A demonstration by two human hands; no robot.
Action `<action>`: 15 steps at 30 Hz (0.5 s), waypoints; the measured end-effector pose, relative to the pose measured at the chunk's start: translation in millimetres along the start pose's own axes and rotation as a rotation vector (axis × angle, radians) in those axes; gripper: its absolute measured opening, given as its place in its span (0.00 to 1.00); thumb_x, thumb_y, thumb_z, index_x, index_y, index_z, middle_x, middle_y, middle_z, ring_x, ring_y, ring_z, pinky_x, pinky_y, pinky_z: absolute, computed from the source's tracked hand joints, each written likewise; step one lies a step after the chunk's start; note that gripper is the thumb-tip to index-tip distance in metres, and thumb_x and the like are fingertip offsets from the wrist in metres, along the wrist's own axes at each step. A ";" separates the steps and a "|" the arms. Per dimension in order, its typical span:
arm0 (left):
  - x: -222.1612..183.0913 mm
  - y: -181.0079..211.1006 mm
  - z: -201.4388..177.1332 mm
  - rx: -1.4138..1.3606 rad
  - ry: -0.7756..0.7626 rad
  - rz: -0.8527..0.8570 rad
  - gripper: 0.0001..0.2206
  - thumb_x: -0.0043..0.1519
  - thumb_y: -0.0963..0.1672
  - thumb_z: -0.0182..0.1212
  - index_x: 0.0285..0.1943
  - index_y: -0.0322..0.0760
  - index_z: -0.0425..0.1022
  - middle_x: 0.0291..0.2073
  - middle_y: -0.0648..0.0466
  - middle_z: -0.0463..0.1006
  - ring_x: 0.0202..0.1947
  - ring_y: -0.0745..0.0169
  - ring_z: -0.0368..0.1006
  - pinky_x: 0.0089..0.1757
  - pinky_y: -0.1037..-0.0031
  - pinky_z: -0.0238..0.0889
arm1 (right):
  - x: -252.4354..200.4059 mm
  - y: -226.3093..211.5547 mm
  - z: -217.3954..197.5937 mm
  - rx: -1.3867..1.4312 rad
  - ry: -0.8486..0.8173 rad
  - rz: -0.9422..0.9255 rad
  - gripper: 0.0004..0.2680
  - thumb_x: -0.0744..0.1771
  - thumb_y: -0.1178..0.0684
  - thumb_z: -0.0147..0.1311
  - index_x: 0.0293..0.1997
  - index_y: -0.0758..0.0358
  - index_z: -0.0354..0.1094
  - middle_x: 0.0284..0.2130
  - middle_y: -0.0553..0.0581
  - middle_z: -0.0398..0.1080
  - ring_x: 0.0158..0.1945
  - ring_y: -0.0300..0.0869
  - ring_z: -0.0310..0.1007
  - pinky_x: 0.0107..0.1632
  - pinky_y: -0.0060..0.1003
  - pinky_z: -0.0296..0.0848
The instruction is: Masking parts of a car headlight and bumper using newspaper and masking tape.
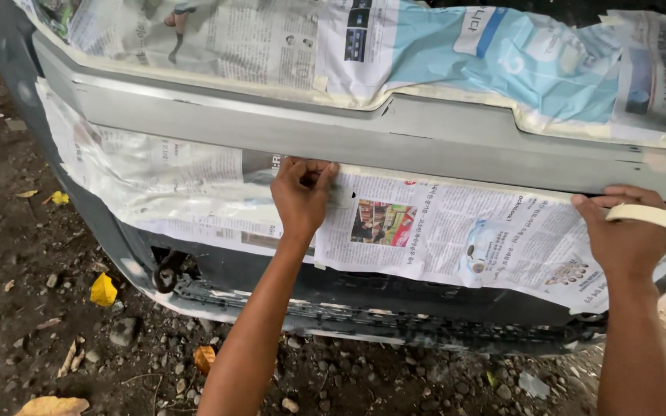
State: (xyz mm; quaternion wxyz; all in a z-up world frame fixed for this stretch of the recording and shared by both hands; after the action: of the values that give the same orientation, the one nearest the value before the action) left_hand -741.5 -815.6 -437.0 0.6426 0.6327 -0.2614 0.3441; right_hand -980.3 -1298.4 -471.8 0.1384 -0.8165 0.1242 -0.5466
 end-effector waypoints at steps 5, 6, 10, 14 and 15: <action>9.9 -27.9 -10.9 0.048 0.060 -0.058 0.10 0.53 0.41 0.80 0.32 0.31 0.81 0.29 0.53 0.78 0.25 0.68 0.73 0.31 0.76 0.71 | 0.2 6.6 5.3 0.041 0.008 0.039 0.15 0.68 0.56 0.71 0.51 0.75 0.67 0.37 0.62 0.78 0.41 0.40 0.79 0.45 0.32 0.74; 7.5 -23.1 -14.7 0.046 0.057 -0.058 0.10 0.53 0.41 0.80 0.32 0.31 0.81 0.29 0.53 0.78 0.25 0.68 0.73 0.31 0.76 0.71 | 1.3 7.4 6.7 0.039 0.011 0.041 0.15 0.68 0.56 0.71 0.51 0.75 0.67 0.37 0.62 0.78 0.41 0.40 0.79 0.45 0.32 0.74; -14.7 11.8 -11.3 0.363 -0.012 0.249 0.11 0.59 0.43 0.75 0.40 0.31 0.78 0.37 0.49 0.79 0.36 0.57 0.75 0.42 0.67 0.70 | 0.6 -8.9 -1.2 -0.028 0.081 -0.137 0.14 0.68 0.57 0.75 0.47 0.71 0.68 0.37 0.62 0.77 0.42 0.43 0.78 0.47 0.33 0.75; -56.9 22.7 42.6 0.626 -0.370 1.004 0.20 0.69 0.48 0.57 0.66 0.32 0.70 0.65 0.44 0.72 0.67 0.49 0.67 0.65 0.59 0.59 | 5.0 -17.4 -7.9 0.256 0.082 -0.032 0.15 0.68 0.53 0.74 0.47 0.70 0.67 0.36 0.55 0.76 0.42 0.39 0.79 0.46 0.33 0.74; -51.5 20.1 43.1 0.618 -0.377 1.003 0.20 0.69 0.48 0.57 0.66 0.32 0.70 0.65 0.44 0.72 0.67 0.49 0.67 0.65 0.59 0.59 | 4.5 -15.1 -8.0 0.248 0.082 -0.024 0.15 0.68 0.53 0.74 0.47 0.70 0.67 0.36 0.55 0.76 0.42 0.39 0.79 0.46 0.33 0.74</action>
State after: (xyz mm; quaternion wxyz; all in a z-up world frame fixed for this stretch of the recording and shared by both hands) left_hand -785.1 -864.9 -461.3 0.1326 0.6396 -0.5245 0.5462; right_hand -985.2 -1286.7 -459.5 0.2264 -0.7717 0.0512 -0.5921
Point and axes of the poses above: each hand's wrist, its own x-axis towards the middle knuckle, its own z-axis out of the palm, y = z × x, the point moved 8 cm from there along x, towards the middle knuckle
